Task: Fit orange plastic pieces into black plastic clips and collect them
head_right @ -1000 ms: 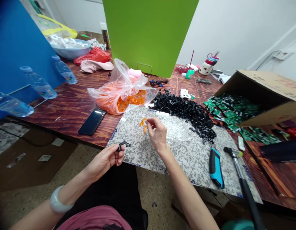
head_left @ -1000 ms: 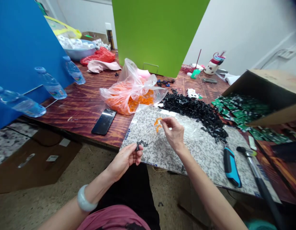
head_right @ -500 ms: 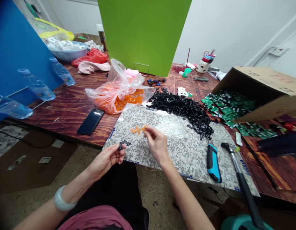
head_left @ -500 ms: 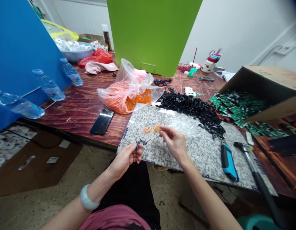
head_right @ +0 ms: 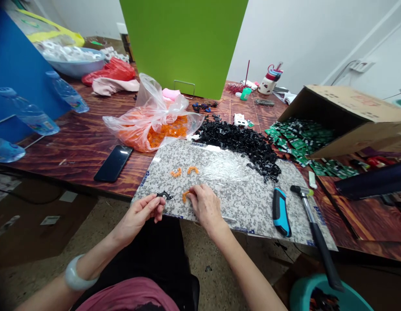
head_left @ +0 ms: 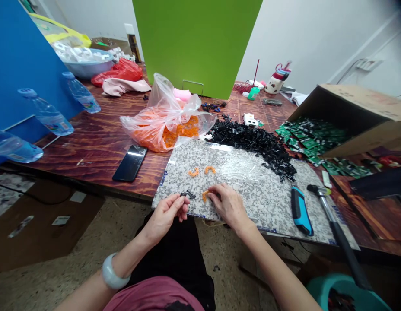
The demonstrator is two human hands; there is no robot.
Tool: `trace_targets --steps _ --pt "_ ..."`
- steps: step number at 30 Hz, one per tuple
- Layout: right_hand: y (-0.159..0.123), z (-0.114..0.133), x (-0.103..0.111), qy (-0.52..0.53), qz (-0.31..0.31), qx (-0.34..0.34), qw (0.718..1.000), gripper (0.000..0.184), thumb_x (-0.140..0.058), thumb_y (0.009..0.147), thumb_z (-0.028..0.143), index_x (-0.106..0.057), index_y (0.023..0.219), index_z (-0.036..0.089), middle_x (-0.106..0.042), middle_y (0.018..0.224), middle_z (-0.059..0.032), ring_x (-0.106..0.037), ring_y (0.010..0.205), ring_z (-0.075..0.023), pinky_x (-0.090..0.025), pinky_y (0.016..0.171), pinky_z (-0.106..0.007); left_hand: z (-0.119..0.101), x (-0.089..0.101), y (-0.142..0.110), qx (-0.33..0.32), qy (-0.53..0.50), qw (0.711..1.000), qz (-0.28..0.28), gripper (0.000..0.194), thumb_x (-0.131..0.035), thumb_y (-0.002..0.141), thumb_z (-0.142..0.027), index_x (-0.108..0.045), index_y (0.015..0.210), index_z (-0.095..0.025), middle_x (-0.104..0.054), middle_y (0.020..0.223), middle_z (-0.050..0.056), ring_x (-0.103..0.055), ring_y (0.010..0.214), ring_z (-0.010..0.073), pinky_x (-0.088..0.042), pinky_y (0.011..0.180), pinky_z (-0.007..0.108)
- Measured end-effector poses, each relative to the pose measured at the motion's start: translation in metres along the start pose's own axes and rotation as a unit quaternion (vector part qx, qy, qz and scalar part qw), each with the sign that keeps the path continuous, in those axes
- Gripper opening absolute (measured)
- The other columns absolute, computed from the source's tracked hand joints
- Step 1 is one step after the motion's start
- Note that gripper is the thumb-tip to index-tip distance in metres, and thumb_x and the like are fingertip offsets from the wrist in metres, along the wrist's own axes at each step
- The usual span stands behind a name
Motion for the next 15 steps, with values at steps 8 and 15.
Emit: trace_targets --steps 8,15 --pt "-0.013 0.021 0.018 0.163 -0.052 -0.002 0.985 0.015 -0.057 0.087 0.031 -0.065 0.088 0.018 -0.066 0.08 -0.0026 -0.056 0.063 -0.0132 -0.043 0.057 -0.024 0.01 -0.008 -0.004 -0.055 0.052 0.997 0.024 0.036 -0.041 0.093 -0.046 -0.058 0.09 -0.015 -0.056 0.074 0.0 -0.053 0.065 0.0122 -0.042 0.062 0.025" --pt "-0.029 0.046 0.014 0.229 -0.108 0.061 0.965 0.005 -0.061 0.083 0.017 -0.065 0.086 0.019 -0.065 0.087 -0.0048 -0.059 0.085 -0.0179 -0.046 0.066 -0.027 0.001 -0.019 -0.011 -0.116 0.171 0.976 0.064 0.034 -0.033 0.096 -0.042 -0.051 0.08 -0.018 -0.053 0.073 -0.001 -0.05 0.069 0.0137 -0.04 0.07 0.027"
Point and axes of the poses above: each hand's wrist, its own y-axis towards the middle knuckle, its own x-axis out of the back of the hand, z = x × y, the point moved 1 cm from there along y, towards the middle knuckle
